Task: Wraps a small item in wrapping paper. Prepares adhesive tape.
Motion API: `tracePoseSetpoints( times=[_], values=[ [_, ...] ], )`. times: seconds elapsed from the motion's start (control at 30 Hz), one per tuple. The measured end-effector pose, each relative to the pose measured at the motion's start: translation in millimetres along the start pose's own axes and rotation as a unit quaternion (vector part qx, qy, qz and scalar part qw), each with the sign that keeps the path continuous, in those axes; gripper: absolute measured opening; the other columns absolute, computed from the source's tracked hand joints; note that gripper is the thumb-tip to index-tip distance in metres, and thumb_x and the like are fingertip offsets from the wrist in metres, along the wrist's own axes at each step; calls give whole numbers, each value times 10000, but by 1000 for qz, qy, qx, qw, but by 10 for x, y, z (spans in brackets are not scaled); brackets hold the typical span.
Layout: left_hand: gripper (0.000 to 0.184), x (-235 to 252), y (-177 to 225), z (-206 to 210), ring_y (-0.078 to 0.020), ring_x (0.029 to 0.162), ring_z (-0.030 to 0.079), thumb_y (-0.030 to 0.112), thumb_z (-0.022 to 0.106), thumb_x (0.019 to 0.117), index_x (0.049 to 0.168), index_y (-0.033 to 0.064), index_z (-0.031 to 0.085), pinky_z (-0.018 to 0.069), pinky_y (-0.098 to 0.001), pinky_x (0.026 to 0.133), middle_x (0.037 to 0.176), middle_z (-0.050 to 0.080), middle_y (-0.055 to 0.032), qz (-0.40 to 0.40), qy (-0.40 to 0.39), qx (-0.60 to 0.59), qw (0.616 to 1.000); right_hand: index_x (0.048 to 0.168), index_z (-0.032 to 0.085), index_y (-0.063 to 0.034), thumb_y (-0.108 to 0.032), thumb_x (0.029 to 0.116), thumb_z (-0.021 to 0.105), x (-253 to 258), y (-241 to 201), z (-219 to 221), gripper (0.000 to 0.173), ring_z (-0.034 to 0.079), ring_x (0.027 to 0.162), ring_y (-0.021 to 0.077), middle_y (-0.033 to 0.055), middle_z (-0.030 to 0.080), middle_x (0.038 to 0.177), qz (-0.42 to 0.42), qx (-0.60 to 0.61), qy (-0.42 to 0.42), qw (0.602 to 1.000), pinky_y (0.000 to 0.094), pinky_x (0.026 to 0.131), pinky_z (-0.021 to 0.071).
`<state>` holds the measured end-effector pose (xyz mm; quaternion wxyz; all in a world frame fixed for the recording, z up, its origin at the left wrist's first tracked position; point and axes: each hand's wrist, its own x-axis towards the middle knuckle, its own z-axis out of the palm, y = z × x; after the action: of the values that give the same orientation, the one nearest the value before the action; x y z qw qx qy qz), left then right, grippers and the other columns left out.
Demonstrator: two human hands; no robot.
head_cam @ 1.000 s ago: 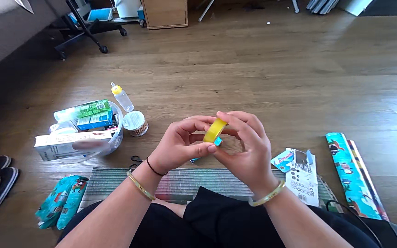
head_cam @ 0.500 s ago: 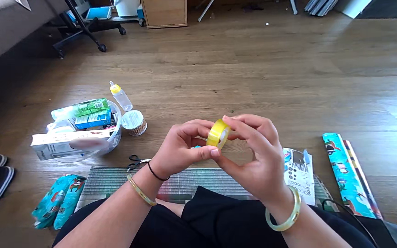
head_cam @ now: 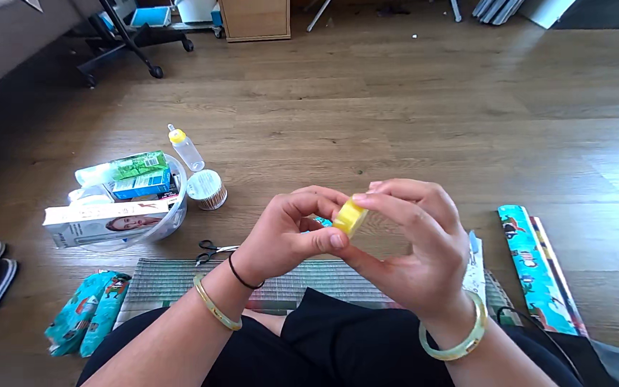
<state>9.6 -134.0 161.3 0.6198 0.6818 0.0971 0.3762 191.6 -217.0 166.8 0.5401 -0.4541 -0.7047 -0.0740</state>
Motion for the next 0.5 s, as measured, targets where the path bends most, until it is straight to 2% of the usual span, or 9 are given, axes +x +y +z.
tracePoseSetpoints(
  times=[0.1, 0.13, 0.2, 0.27, 0.33, 0.4, 0.5],
  values=[
    [390, -5, -4, 11, -79, 1056, 675, 421, 758, 914, 1043, 55, 713, 613, -250, 829, 1226, 658, -26, 8, -27, -17, 999, 1176, 674, -108, -349, 829, 847, 4, 1, -20, 456, 606, 1080, 64, 8, 583, 1125, 29, 25, 15, 999, 195, 888, 559],
    [415, -4, -15, 10, -92, 1081, 669, 418, 775, 900, 1082, 51, 709, 610, -265, 855, 1250, 649, -29, 12, -36, -20, 999, 1183, 671, -99, -349, 835, 843, 3, 9, -29, 462, 613, 1075, 61, 8, 575, 1134, 40, 37, 16, 998, 194, 864, 579],
    [400, 2, -40, 7, -120, 1127, 661, 300, 824, 872, 1136, 27, 699, 609, -293, 906, 1292, 631, -50, 20, -49, -21, 998, 1186, 674, -83, -341, 862, 822, 6, 26, -42, 440, 624, 1090, 74, 15, 571, 1150, 56, 57, 19, 997, 211, 848, 606],
    [317, 12, -53, 30, -133, 1100, 677, 109, 826, 856, 1125, 3, 696, 618, -301, 903, 1280, 633, -69, 22, -37, -10, 999, 1184, 680, -78, -334, 892, 791, 6, 36, -42, 404, 644, 1072, 75, 22, 574, 1158, 73, 70, 19, 995, 211, 827, 622],
    [253, 13, -47, 55, -132, 1043, 693, -3, 792, 853, 1087, -10, 697, 628, -295, 879, 1240, 640, -81, 19, -15, 7, 1000, 1192, 683, -74, -331, 916, 767, 1, 34, -34, 387, 658, 1055, 80, 32, 586, 1165, 92, 83, 16, 992, 211, 807, 627],
    [219, 12, -40, 64, -126, 1012, 700, -19, 776, 862, 1068, -9, 702, 633, -282, 854, 1215, 648, -80, 20, 2, 20, 1000, 1198, 679, -64, -315, 931, 752, -3, 24, -21, 374, 668, 1049, 85, 43, 589, 1174, 112, 103, 12, 988, 213, 791, 634],
    [196, 13, -49, 60, -118, 1003, 698, 36, 773, 881, 1065, 8, 711, 629, -272, 838, 1199, 658, -70, 27, 13, 41, 999, 1209, 670, -47, -301, 962, 727, -2, 9, -7, 359, 681, 1038, 80, 54, 579, 1196, 134, 130, 6, 982, 209, 781, 642]
  ],
)
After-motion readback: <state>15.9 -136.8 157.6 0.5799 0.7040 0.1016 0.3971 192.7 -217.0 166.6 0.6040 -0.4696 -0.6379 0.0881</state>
